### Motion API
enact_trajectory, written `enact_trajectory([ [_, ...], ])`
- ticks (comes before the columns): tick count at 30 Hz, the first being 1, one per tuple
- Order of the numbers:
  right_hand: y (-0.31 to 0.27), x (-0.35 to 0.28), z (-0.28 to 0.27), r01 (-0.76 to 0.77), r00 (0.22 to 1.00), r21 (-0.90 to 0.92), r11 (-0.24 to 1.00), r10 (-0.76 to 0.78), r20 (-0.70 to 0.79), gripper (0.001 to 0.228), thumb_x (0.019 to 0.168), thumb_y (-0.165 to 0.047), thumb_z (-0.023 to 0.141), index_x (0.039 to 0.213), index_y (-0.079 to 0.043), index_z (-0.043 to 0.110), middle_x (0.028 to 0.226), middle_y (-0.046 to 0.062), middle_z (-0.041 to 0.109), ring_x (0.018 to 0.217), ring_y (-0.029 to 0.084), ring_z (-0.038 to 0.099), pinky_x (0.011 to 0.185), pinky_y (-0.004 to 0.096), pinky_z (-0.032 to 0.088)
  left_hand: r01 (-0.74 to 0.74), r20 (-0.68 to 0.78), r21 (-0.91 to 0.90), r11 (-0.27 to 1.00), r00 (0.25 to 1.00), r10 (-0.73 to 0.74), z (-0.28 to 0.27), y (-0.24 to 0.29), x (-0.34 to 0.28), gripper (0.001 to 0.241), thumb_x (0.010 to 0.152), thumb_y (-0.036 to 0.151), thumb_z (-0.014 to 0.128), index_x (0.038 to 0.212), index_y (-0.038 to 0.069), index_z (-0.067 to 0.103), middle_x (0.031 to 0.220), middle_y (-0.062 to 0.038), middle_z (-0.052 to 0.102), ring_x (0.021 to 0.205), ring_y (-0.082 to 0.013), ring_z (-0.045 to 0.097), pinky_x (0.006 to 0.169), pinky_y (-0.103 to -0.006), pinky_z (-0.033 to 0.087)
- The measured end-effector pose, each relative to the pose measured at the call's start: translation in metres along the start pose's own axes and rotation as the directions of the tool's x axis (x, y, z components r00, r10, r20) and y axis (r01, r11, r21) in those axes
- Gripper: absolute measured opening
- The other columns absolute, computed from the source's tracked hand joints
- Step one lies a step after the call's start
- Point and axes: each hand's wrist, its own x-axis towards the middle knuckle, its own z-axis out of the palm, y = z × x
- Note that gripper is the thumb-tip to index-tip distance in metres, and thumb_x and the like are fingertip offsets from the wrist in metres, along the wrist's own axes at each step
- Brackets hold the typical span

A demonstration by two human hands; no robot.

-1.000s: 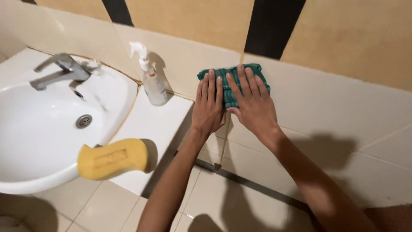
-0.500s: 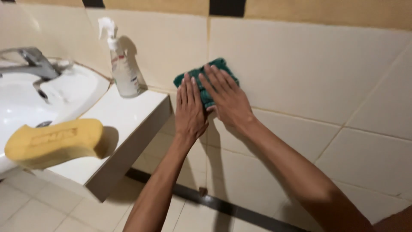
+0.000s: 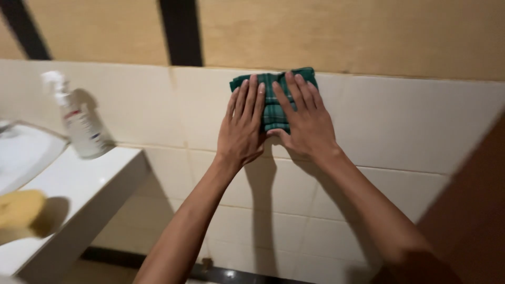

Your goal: The person rinses a yellow sponge under running water in a sink, then places it on the counter. They pick up a spray bottle and apply cleaner to the tiled wall, then wipe the wall with a green cloth.

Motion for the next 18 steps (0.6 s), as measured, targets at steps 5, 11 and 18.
enact_trajectory([
  [5,0.066,-0.048,-0.035,-0.115,0.993,-0.125,0.986,0.118,0.019,0.108,0.083,-0.058,0.078,0.165,-0.011,0.025,0.170,0.020,0.017,0.157,0.036,0.018,0.128,0.050,0.019,-0.092,0.018,-0.020,0.996,0.996,0.092,0.005,0.077,0.049,0.101,0.089,0.048,0.068,0.161,-0.006,0.021,0.170,-0.023,0.016,0.159,-0.0343,0.014,0.130,-0.0454,0.013],
  [11,0.119,-0.100,-0.070,-0.267,0.962,-0.151,0.952,0.272,0.016,0.111,0.082,-0.054,0.079,0.164,-0.009,0.019,0.170,0.022,0.013,0.157,0.039,0.014,0.128,0.054,0.017,-0.181,0.061,0.001,0.984,0.982,0.180,0.012,0.154,0.092,0.102,0.085,0.046,0.069,0.160,-0.005,0.020,0.170,-0.021,0.014,0.158,-0.0315,0.012,0.130,-0.0433,0.010],
  [18,0.163,-0.162,-0.079,-0.469,0.880,-0.213,0.857,0.475,-0.025,0.106,0.086,-0.032,0.075,0.166,-0.003,0.013,0.172,0.028,0.008,0.160,0.044,0.009,0.131,0.055,0.013,-0.297,0.089,0.169,0.940,0.954,0.286,0.036,0.233,0.131,0.100,0.086,0.044,0.066,0.163,0.001,0.020,0.172,-0.013,0.012,0.159,-0.0252,0.011,0.130,-0.0396,0.007],
])
